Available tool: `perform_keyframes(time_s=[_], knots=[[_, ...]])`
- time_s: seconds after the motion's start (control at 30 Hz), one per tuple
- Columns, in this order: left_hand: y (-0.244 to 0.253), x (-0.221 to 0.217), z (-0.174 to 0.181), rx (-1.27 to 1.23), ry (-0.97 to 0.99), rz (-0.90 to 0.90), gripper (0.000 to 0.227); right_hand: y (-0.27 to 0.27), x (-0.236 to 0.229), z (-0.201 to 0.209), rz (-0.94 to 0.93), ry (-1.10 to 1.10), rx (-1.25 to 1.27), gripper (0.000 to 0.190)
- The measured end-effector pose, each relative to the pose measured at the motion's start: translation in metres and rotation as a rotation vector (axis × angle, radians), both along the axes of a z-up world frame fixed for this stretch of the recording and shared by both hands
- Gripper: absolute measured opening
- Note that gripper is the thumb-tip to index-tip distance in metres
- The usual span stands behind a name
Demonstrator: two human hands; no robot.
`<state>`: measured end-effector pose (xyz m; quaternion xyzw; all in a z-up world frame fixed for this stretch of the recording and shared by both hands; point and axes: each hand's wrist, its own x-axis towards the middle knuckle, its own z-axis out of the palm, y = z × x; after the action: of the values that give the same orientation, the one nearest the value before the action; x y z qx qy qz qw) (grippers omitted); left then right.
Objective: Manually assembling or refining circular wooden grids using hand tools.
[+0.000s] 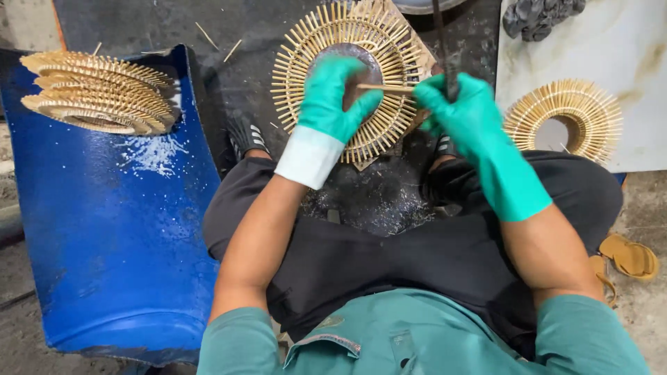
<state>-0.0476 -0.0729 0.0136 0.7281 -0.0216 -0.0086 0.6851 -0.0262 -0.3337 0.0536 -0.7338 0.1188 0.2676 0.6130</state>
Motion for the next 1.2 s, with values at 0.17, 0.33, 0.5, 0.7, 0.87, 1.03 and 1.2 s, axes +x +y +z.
perform_keyframes(time_s=[0.17, 0.33, 0.5, 0.7, 0.87, 1.03, 1.2], knots=[[0.009, -0.005, -0.017, 1.11, 0.107, -0.018, 0.127, -0.025, 0.019, 0.0, 0.072, -0.115, -0.355, 0.028], [0.009, -0.004, -0.018, 1.082, 0.332, -0.101, 0.126, -0.036, 0.023, -0.035, 0.118, 0.002, -0.513, 0.033], [0.016, -0.002, -0.025, 1.116, 0.245, -0.132, 0.125, -0.033, 0.017, -0.057, 0.187, -0.079, -0.516, 0.037], [0.019, -0.002, -0.032, 1.106, 0.2, -0.148, 0.127, -0.026, 0.021, -0.034, 0.205, 0.006, -0.528, 0.041], [0.025, 0.006, -0.022, 1.074, 0.001, -0.194, 0.126, -0.036, 0.025, -0.021, 0.211, 0.046, -0.497, 0.04], [0.003, 0.01, 0.017, 0.987, 0.572, -0.192, 0.118, -0.055, 0.025, -0.041, 0.054, -0.012, -0.377, 0.034], [0.004, 0.004, -0.027, 1.115, 0.289, -0.157, 0.124, -0.042, 0.027, -0.029, 0.08, 0.008, -0.47, 0.034]])
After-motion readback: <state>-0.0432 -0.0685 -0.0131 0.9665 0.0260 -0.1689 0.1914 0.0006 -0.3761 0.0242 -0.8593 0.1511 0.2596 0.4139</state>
